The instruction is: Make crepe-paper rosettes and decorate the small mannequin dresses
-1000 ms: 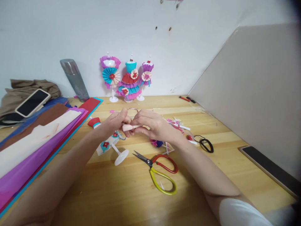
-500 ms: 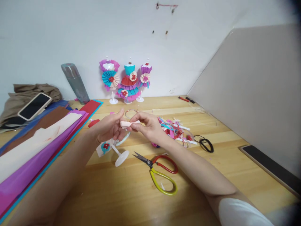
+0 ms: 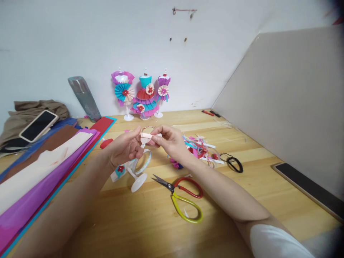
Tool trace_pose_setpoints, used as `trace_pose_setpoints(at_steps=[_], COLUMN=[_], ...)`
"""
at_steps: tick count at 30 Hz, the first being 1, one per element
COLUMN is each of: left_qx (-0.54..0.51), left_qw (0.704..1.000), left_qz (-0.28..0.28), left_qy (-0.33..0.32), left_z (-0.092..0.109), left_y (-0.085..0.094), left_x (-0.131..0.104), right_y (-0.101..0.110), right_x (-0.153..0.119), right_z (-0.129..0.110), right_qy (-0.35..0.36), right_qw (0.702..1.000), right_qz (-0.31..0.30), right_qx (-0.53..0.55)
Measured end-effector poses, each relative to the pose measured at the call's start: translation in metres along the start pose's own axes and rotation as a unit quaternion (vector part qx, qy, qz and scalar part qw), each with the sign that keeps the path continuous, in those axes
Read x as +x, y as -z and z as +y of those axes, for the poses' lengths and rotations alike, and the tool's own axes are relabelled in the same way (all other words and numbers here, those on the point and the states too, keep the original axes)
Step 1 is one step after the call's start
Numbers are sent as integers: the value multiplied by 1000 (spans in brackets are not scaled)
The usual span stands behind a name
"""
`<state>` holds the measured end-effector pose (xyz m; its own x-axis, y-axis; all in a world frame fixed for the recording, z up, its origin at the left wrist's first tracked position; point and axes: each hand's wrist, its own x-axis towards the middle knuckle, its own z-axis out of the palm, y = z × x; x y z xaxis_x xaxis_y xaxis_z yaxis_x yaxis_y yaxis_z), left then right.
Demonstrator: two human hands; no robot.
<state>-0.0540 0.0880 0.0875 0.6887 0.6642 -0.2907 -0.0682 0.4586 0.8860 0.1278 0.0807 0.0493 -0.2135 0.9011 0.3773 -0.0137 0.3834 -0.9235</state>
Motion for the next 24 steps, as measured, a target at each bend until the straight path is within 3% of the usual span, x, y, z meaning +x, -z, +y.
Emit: trace_pose_setpoints(at_steps=[4,9,17,20,24], left_qx=[-12,-27,-106,-129,-114], left_qw=[1000,998,974,963,963], left_qz=[13,52,194,228,230], left_qy=[-12,-3,-50,-56,-84], left_z=[-3,-3,-10,-14,-22], left_y=[0,-5,-29,-33,-35], left_x=[2,0,8,12,14], right_y=[1,-2,-5,-3,3], right_x=[1,1,3,6,9], right_z=[-1,-1,1,0,-4], right_qy=[24,-2,-8,-31,-54], right_qw=[999,999,995,994,990], right_qz=[33,42,95,101,98], right_qx=[-34,6,-20,29,86])
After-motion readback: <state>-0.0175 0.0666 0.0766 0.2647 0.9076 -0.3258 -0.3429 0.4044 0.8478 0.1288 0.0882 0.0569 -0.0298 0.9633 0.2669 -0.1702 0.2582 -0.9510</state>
